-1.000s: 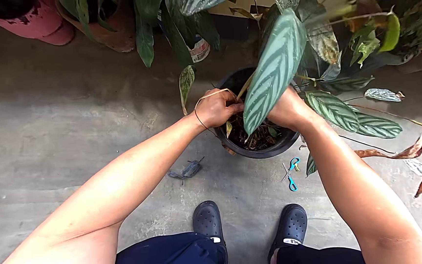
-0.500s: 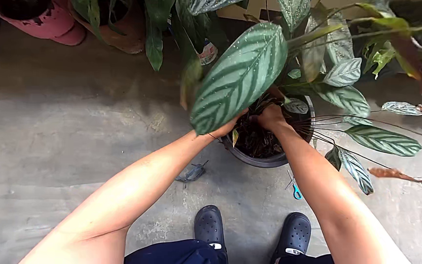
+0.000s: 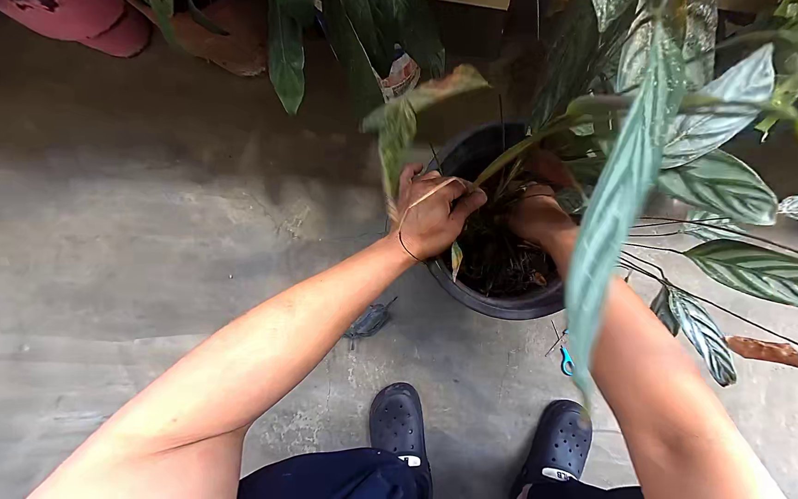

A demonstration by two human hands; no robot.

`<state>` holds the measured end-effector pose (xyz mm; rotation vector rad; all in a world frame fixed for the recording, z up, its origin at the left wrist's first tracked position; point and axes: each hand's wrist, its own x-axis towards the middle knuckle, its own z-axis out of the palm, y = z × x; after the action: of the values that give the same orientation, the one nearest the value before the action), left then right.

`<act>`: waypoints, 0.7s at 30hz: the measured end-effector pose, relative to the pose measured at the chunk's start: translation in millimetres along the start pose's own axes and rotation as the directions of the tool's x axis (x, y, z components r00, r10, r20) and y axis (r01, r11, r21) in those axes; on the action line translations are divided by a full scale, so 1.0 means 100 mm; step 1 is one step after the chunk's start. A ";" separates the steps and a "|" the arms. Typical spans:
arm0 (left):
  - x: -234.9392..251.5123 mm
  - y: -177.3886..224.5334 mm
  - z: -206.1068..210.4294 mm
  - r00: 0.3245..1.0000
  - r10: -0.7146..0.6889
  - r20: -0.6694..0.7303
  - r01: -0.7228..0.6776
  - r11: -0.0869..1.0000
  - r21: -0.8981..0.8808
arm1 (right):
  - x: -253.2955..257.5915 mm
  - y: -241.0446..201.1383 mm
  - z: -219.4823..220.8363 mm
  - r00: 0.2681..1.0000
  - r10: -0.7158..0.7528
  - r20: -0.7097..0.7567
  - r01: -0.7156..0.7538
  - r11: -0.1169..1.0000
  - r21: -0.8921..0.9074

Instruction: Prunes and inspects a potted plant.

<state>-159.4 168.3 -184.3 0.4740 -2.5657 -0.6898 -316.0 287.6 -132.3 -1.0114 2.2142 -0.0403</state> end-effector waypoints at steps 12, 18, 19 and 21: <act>0.10 0.32 -0.46 0.954 -0.078 0.290 0.074 0.997 0.023 | -0.73 0.11 -0.40 0.999 0.049 -0.008 -0.047 0.882 -0.468; 0.32 0.32 -0.42 0.803 -0.188 0.565 0.173 0.982 0.081 | -0.64 0.01 -0.23 0.999 0.023 0.042 0.004 0.842 -0.539; 0.35 0.31 -0.42 0.771 -0.183 0.610 0.159 0.983 0.093 | -0.63 -0.02 -0.32 0.994 -0.007 0.105 0.055 0.886 -0.460; 0.31 0.07 -0.21 0.779 -0.153 0.609 0.129 0.988 0.082 | -0.64 -0.02 -0.45 0.984 -0.135 0.113 0.161 0.949 -0.272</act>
<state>-177.2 152.8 -154.1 0.5229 -3.1825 -0.9863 -312.6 318.7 -60.0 -1.3058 2.0930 0.2554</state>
